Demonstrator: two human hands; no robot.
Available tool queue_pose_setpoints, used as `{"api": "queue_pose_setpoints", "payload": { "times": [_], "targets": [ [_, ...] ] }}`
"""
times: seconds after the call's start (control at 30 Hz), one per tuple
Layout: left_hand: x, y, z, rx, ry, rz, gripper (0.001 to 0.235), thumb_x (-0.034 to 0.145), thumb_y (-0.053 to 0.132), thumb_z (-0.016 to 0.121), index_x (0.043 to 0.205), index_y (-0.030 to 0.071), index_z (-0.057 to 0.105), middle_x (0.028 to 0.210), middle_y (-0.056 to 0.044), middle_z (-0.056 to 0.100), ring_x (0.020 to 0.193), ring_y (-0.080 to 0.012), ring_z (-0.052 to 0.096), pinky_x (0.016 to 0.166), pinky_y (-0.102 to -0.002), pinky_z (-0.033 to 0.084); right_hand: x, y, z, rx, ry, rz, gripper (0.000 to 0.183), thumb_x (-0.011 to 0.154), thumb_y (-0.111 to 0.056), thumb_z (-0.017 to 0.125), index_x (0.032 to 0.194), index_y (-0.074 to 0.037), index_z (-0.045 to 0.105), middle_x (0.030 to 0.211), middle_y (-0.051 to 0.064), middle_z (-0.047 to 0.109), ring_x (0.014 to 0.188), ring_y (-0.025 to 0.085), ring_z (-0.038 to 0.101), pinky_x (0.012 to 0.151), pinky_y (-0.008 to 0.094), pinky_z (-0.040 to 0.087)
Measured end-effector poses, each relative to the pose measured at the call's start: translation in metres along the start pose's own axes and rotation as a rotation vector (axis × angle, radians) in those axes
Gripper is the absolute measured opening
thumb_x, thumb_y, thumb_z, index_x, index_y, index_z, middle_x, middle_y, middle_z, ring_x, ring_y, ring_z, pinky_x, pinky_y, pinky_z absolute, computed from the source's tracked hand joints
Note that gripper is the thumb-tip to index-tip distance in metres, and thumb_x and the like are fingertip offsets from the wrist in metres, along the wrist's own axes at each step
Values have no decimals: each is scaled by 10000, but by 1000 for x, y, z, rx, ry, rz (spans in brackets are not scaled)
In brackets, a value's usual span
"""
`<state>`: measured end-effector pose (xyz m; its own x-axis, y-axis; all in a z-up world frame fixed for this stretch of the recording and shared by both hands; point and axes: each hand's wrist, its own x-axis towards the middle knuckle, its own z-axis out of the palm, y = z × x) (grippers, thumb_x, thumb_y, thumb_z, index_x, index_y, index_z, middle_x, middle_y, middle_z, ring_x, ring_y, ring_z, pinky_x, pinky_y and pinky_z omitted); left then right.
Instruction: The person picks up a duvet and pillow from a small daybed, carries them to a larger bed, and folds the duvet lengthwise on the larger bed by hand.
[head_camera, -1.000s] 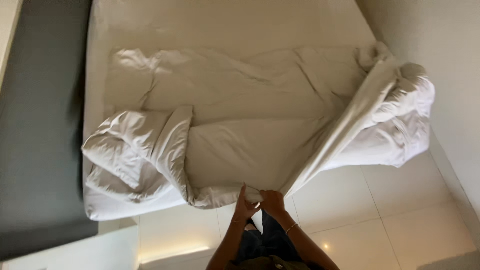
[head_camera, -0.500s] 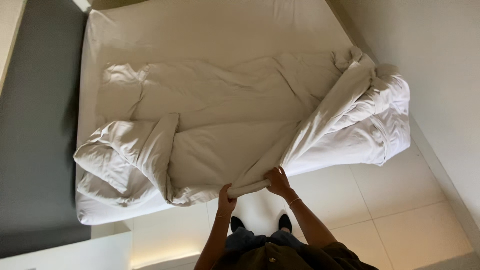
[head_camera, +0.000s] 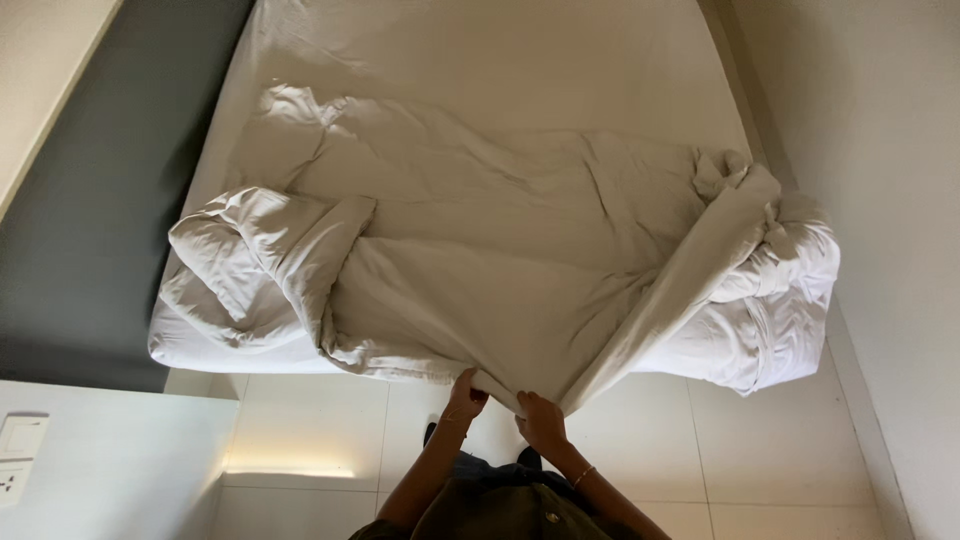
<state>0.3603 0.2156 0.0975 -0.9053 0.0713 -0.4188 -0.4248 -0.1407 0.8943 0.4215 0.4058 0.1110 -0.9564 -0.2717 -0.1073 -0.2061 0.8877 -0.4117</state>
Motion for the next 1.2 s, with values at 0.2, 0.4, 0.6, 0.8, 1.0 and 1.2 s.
{"api": "queue_pose_setpoints", "payload": {
  "times": [0.2,0.4,0.6,0.8,1.0,1.2],
  "targets": [
    [-54,14,-29,-654,396,-337,324,913,67,680,1221,-24,635,1224,-170,622,1204,-278,587,1004,-365,526,34,92,-24,-93,86,-179,462,712,-139,793,1171,-160,744,1155,28,751,1061,302,619,949,449,510],
    [-82,49,-24,-627,536,-332,490,821,177,770,1220,-47,597,1039,-142,610,945,-240,609,831,-311,590,17,119,-55,-333,-48,149,89,688,-180,584,623,-189,644,648,-31,694,729,223,662,808,340,437],
    [-45,42,-1,-299,509,-288,471,727,160,763,1096,-107,644,983,-168,687,838,-307,669,668,-394,602,-76,140,39,-116,-185,469,304,747,-355,616,939,-164,753,909,126,782,971,425,707,873,504,563],
    [-63,51,-24,-125,415,-285,608,648,231,763,1156,-87,658,1015,-166,738,807,-318,733,637,-388,670,63,50,13,358,-299,331,450,783,-190,602,1216,-187,726,1250,-15,752,1086,198,713,966,353,526],
    [-91,72,-59,-159,271,-198,588,848,119,831,1208,-210,503,1125,-334,616,883,-428,736,690,-460,664,137,-236,-91,474,-630,-126,870,817,-653,753,1357,13,610,1367,280,623,1297,462,575,1104,583,452],
    [-79,17,-141,531,5,158,146,810,8,562,740,113,636,699,-10,692,704,-149,660,651,-316,529,182,-282,58,-236,-462,-365,394,907,-97,547,1297,-48,577,1069,152,739,915,360,719,718,474,593]
  ]
}}
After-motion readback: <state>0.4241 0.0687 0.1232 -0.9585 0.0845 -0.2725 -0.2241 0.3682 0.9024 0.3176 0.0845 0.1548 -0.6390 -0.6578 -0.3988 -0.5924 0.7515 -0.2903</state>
